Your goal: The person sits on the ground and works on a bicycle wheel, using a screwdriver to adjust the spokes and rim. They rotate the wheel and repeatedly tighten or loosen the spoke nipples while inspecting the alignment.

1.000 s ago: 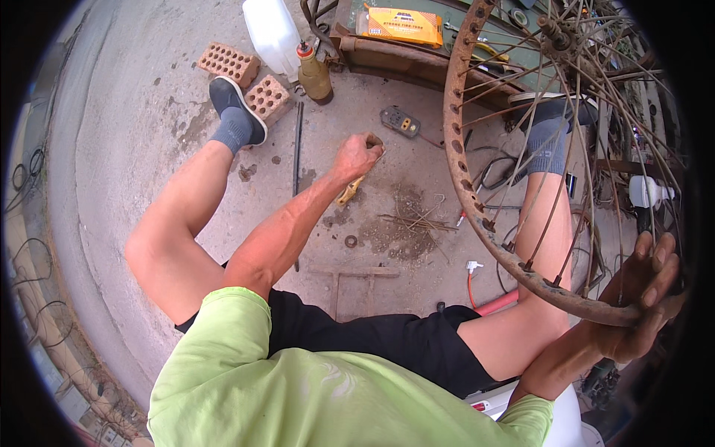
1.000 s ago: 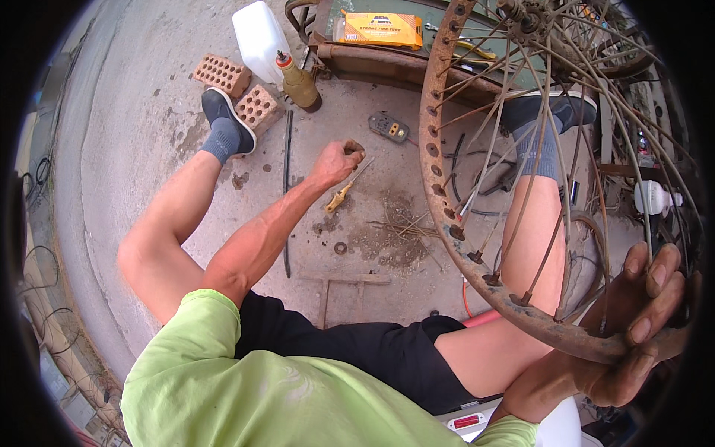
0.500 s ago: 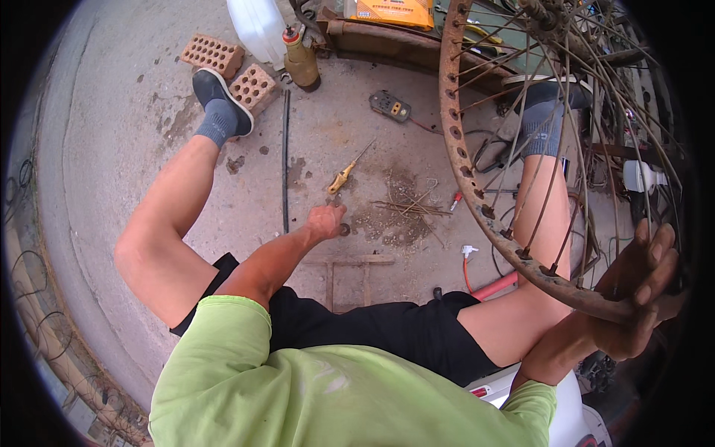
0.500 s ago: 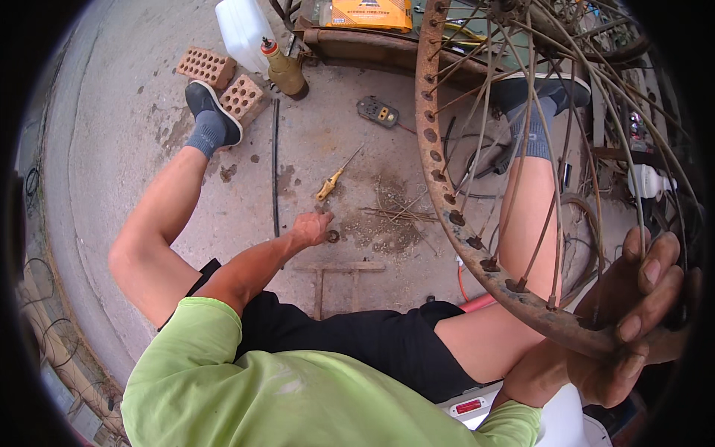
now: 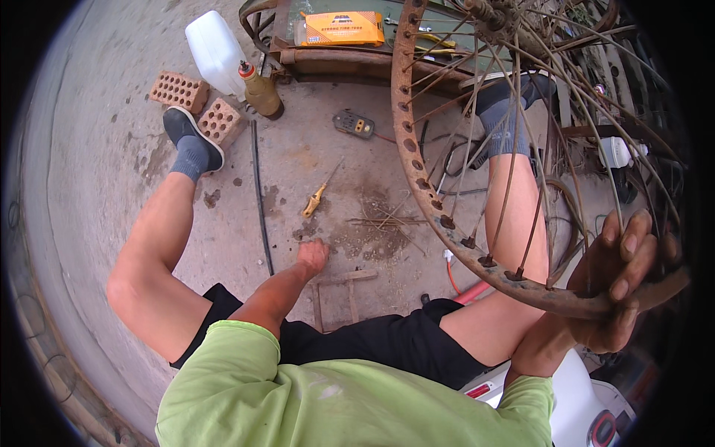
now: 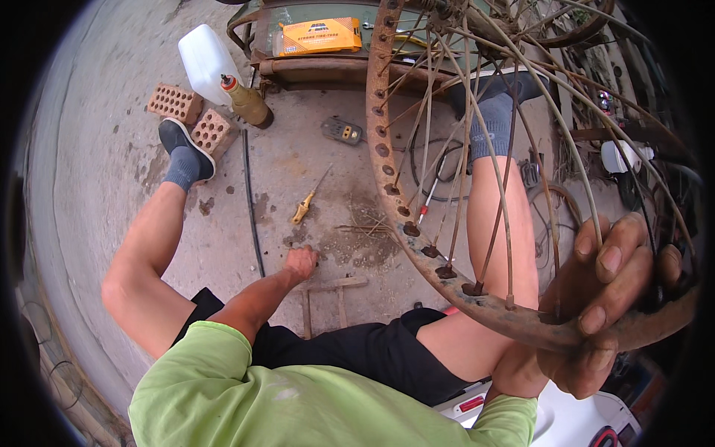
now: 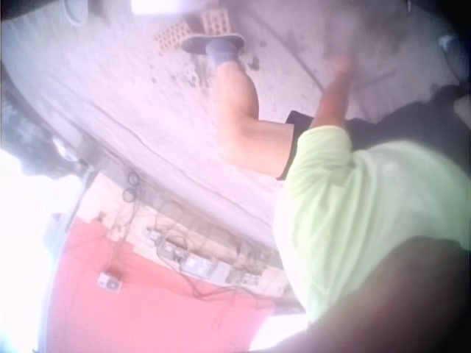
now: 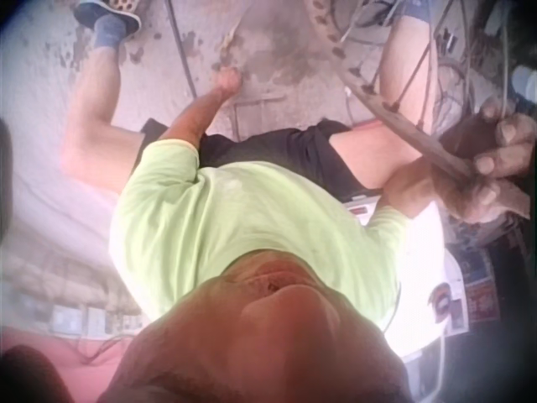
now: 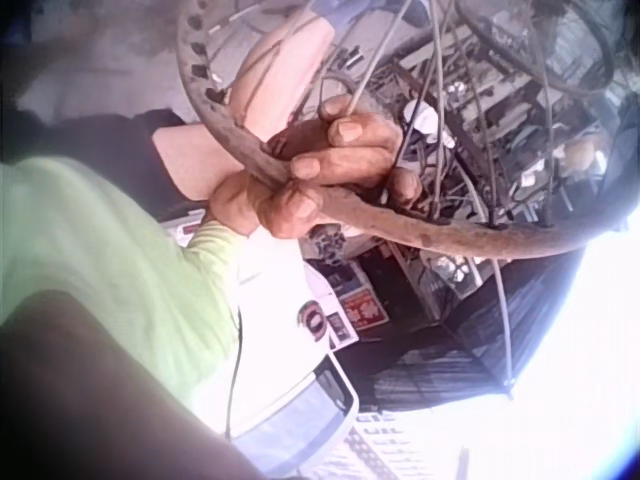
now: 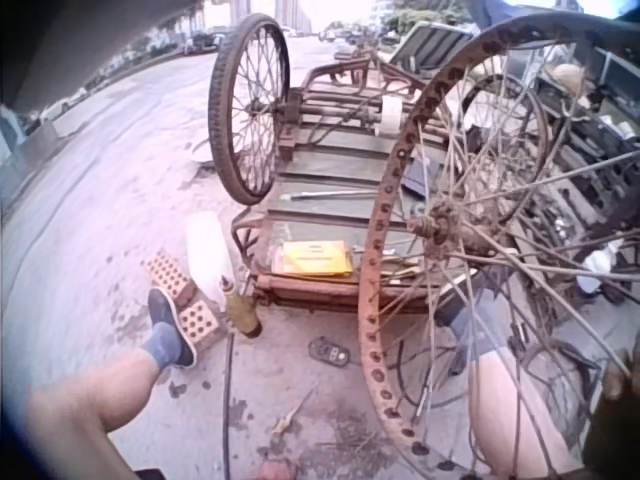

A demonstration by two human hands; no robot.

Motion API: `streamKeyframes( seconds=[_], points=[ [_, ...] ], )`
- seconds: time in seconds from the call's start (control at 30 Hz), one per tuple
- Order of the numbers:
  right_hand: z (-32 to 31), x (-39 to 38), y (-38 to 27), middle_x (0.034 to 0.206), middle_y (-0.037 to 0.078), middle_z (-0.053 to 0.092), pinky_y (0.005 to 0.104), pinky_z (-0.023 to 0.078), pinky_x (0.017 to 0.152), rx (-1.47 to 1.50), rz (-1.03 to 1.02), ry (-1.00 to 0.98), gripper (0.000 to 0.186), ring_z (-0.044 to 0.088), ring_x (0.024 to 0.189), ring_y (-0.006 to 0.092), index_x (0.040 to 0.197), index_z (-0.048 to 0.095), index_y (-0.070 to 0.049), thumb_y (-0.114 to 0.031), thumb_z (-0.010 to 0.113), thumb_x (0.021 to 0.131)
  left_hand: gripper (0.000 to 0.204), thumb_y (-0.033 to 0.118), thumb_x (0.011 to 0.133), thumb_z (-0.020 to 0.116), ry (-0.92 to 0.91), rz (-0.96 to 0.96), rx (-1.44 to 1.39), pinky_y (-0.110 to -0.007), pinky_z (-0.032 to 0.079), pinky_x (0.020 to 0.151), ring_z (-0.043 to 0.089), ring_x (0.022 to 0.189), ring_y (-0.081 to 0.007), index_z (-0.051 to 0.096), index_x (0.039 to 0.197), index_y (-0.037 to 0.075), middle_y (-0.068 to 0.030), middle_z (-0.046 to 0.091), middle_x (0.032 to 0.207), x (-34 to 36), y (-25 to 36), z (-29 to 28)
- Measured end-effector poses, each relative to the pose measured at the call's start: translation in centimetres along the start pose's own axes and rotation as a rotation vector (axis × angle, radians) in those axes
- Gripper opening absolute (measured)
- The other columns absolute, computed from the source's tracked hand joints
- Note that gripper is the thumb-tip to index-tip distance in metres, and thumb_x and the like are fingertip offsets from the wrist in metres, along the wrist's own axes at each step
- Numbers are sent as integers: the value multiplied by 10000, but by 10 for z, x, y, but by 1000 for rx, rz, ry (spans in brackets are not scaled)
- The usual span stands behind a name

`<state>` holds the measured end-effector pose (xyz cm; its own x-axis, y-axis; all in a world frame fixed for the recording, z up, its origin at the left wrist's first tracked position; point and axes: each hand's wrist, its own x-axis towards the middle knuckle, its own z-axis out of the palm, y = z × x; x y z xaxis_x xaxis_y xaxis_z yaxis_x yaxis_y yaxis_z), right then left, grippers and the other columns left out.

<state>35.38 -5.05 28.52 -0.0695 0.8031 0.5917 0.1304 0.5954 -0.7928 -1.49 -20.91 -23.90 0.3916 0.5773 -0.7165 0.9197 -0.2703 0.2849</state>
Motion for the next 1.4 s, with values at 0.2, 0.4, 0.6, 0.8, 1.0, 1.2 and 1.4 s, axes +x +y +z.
streamKeyframes(
  seconds=[0.2, 0.4, 0.6, 0.8, 1.0, 1.2, 1.4],
  points=[
    [-8, 3, 2, 979, -75, 590, 415, 354, 951, -24, -4, -69, 805, 423, 1141, 214, 1562, 301, -47, -267, 639, 865, 340, 343, 924, 694, -51, -3, -318, -485, 580, 847, 738, 976, -393, 712, 1042, 25, -210, 750, 1073, 16, 24, -48],
    [15, 9, 10, 815, 19, 550, 403, 462, 882, -46, -3, 153, 760, 542, 1005, 235, 1466, 434, 52, -265, 749, 851, 320, 190, 931, 762, 147, 50, -1100, -296, 566, 639, 671, 727, -123, 674, 1163, -13, -64, 696, 852, -22, 66, -259],
    [40, 18, 7, 780, 33, 564, 370, 489, 866, 16, -16, 189, 712, 573, 924, 207, 1380, 487, 107, -214, 782, 818, 441, 220, 1001, 720, 413, 283, -1225, -282, 539, 645, 594, 734, -99, 609, 1349, -27, -32, 690, 895, -58, 101, -369],
    [51, 6, 4, 750, 35, 576, 361, 490, 873, -11, -28, 198, 673, 579, 874, 178, 1353, 502, 108, -148, 765, 789, 407, 242, 1077, 613, 348, 380, -1216, -276, 518, 674, 587, 755, -102, 607, 1402, -2, -44, 705, 996, -53, 126, -384],
    [43, -5, 4, 751, 10, 544, 412, 454, 858, -77, 22, 172, 713, 548, 961, 221, 1423, 505, 6, -287, 754, 822, 423, 238, 1117, 500, 256, 420, -1225, -288, 527, 731, 600, 803, -117, 576, 1464, 9, -52, 696, 1056, -41, 120, -373],
    [35, -11, 8, 793, 4, 576, 402, 447, 850, -35, 19, 143, 753, 545, 983, 214, 1449, 491, -6, -310, 789, 828, 439, 234, 1106, 516, 216, 481, -1166, -293, 531, 743, 601, 799, -127, 565, 1472, -3, -52, 690, 1070, -43, 114, -375],
    [37, -12, 5, 810, -4, 586, 395, 441, 851, -62, 47, 172, 759, 537, 1015, 214, 1466, 470, -12, -305, 785, 841, 363, 215, 1086, 547, 302, 528, -1226, -303, 554, 683, 635, 775, -123, 636, 1347, -21, -73, 711, 1033, -38, 111, -371]
  ],
)
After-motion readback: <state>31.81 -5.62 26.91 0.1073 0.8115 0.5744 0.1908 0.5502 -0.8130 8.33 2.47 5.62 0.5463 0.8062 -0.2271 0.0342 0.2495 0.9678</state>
